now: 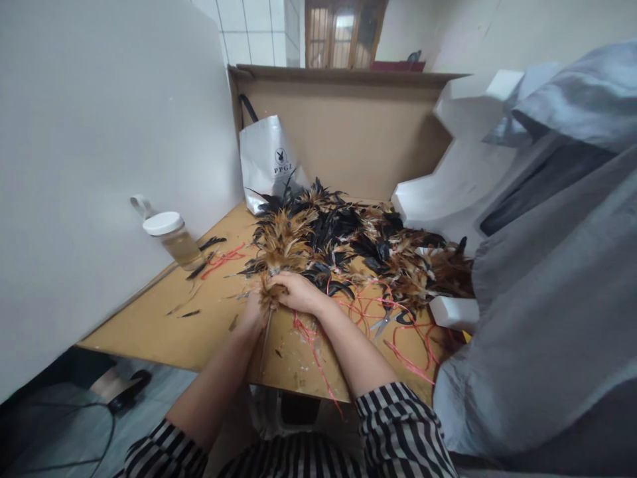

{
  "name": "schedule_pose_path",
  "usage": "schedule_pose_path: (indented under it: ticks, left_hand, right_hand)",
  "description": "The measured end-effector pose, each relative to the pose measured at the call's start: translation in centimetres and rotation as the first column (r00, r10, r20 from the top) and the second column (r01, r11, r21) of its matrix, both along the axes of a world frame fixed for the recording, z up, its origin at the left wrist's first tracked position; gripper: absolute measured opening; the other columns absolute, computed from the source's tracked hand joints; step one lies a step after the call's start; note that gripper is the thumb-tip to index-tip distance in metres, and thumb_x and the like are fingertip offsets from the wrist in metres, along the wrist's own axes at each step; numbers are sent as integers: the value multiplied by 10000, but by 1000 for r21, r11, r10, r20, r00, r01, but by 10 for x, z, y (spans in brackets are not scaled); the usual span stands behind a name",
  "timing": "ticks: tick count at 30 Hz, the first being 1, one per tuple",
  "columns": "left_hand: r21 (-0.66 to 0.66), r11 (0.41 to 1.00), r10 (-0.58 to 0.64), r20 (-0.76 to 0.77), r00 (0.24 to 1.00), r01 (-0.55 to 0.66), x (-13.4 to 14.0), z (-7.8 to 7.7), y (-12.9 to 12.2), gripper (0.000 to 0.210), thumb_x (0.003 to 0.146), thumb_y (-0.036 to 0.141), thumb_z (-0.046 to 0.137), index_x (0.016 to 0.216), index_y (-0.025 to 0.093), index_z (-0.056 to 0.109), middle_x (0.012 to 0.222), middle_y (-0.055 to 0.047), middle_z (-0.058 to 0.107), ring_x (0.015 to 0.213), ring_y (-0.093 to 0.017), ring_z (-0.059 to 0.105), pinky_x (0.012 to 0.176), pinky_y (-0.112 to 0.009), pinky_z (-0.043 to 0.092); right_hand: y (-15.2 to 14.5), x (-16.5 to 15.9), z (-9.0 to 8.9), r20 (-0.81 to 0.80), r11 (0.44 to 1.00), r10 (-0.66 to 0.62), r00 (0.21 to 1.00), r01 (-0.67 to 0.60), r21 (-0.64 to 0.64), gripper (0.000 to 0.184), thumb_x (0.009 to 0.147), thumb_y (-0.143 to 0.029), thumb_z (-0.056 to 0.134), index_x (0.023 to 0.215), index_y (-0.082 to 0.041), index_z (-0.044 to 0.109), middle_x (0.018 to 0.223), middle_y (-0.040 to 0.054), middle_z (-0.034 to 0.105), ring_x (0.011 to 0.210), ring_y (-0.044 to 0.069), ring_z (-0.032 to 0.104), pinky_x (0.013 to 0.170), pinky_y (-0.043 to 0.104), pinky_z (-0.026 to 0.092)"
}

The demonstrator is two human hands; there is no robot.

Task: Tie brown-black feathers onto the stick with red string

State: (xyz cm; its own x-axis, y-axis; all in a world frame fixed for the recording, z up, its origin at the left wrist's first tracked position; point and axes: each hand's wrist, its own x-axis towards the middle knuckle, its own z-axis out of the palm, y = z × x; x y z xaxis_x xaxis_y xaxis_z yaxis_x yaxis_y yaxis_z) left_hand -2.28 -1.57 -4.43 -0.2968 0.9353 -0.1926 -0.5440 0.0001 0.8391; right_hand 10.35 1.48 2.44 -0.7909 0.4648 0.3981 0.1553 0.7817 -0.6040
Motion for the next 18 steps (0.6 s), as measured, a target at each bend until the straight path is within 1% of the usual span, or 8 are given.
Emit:
schedule_pose_path:
  ticks: [3,5,7,10,12,13,15,18]
  left_hand:
    - [31,999,-20,-31,999,21,0,-1,-2,184,573,190,672,532,155,496,429,46,421,367,-49,344,384,-194,236]
    - [38,999,-30,-53,998,32,1,2,-3,182,563,188,677,532,152,502,423,47,420,366,-47,337,381,-192,216]
    - [36,997,-59,-68,996,62,1,8,-4,176,569,236,690,560,137,544,448,29,465,370,-44,339,374,-191,188]
    - [26,993,-113,-59,992,114,1,17,-7,273,576,350,721,641,106,617,542,-15,561,380,-34,343,370,-189,171]
    - [23,993,-117,-42,992,118,1,21,-8,321,560,379,743,672,97,638,566,-22,579,382,-29,343,370,-186,168]
    - [21,993,-116,-34,993,116,1,22,-9,330,555,383,751,670,95,639,563,-22,578,382,-28,343,370,-185,168]
    - [21,993,-116,-27,993,117,0,23,-9,332,558,388,756,642,93,631,548,-22,570,380,-28,344,368,-185,170]
    - [22,993,-113,-32,993,113,0,24,-9,325,574,385,756,609,94,615,521,-16,549,374,-28,341,365,-187,176]
  right_hand:
    - [-2,-3,-1,-45,993,-41,998,36,-109,190,691,-49,544,799,-168,644,821,21,618,783,136,563,744,245,422]
    - [-1,-4,-2,-112,953,-106,988,69,-295,70,694,-120,594,740,-159,630,750,7,612,670,117,559,663,235,427]
    - [2,-2,-3,-222,840,-217,951,66,-538,85,692,-225,648,726,-157,610,670,-10,605,561,98,534,570,221,419]
    - [12,6,-2,-382,607,-464,799,-28,-794,221,655,-330,710,717,-165,577,651,-11,626,519,83,531,481,189,402]
    - [17,12,-1,-411,484,-572,710,-112,-868,262,617,-326,752,699,-171,558,701,-3,652,534,72,547,461,166,411]
    - [18,14,-1,-405,433,-595,694,-148,-889,271,601,-310,769,693,-173,553,715,-3,659,539,67,553,460,157,422]
    - [18,15,-2,-376,355,-600,706,-187,-916,275,576,-266,790,676,-174,552,688,-13,655,525,56,554,465,143,441]
    - [16,10,-7,-334,280,-573,748,-204,-938,247,562,-212,795,667,-168,576,593,-29,618,490,51,542,463,135,453]
